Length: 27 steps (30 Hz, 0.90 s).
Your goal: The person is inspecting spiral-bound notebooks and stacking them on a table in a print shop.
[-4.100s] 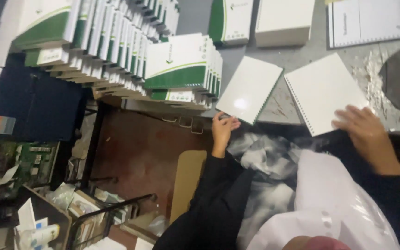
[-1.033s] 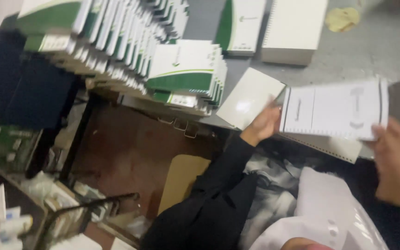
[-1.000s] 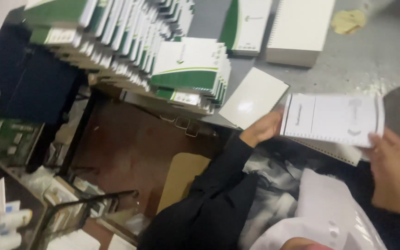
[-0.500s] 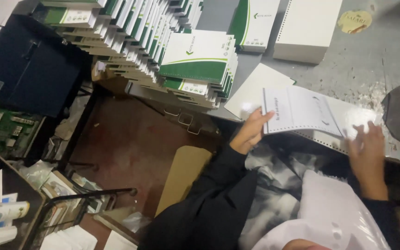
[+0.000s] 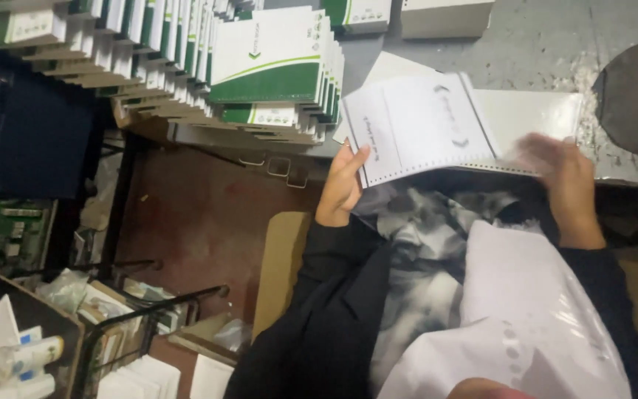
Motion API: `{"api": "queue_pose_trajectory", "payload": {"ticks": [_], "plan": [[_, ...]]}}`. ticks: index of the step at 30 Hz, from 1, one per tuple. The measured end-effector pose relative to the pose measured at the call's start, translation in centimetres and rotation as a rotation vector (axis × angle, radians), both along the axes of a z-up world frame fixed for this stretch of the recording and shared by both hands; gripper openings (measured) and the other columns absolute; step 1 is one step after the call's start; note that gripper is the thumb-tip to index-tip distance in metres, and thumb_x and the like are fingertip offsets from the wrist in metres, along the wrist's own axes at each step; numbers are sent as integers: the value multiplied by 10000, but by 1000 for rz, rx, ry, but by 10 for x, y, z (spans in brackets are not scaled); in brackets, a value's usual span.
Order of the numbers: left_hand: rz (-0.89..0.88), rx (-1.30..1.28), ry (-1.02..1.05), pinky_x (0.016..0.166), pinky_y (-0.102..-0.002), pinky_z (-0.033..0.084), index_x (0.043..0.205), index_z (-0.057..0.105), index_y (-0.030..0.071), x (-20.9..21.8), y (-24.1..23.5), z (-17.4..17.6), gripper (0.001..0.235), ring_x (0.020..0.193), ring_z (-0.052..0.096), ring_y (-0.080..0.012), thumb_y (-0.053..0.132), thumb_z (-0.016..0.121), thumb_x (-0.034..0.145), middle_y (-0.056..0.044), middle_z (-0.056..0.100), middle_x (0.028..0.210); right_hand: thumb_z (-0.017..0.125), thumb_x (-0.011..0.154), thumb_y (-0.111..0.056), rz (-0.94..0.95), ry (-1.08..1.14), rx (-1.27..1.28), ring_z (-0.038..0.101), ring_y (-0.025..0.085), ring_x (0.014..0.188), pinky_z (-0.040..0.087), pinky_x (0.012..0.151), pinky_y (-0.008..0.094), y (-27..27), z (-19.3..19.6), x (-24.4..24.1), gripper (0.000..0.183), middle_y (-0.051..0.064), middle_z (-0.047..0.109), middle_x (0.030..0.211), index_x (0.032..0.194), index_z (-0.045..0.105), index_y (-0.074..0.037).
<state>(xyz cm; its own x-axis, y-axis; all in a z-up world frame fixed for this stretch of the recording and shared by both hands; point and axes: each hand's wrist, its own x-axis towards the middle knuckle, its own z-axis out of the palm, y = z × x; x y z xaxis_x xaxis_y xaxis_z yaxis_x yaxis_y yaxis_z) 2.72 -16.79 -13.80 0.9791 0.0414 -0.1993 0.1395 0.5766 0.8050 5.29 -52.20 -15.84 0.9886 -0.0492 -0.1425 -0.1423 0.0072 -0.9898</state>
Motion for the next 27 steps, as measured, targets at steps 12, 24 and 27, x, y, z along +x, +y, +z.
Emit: {"api": "queue_pose_trajectory", "payload": {"ticks": [12,24,27], "plan": [[-374,255,271,878,-360,589,1325,603,-49,-2,-55,-161,447,1012,714,-229,173,696,948,-171,703,1259,567,1026,-94,185,483,-86,651,218,925,484,767,286,-20,15,-23,364,143,695,1119,1369,618,18],[108,259,-238,1045,-446,617,1554,373,25,-7,1,25,589,1284,635,-338,173,642,1051,-189,574,1476,502,996,-841,158,-48,29,662,7,1200,526,972,123,4,80,-3,818,-64,678,1276,1536,582,-231],[320,53,-325,1215,-455,452,1532,404,-26,-16,22,38,582,1373,562,-342,120,683,1043,-229,552,1500,441,1279,-399,206,-324,-12,658,339,1385,578,1165,386,2,49,19,501,276,626,1404,1529,498,31]]}}
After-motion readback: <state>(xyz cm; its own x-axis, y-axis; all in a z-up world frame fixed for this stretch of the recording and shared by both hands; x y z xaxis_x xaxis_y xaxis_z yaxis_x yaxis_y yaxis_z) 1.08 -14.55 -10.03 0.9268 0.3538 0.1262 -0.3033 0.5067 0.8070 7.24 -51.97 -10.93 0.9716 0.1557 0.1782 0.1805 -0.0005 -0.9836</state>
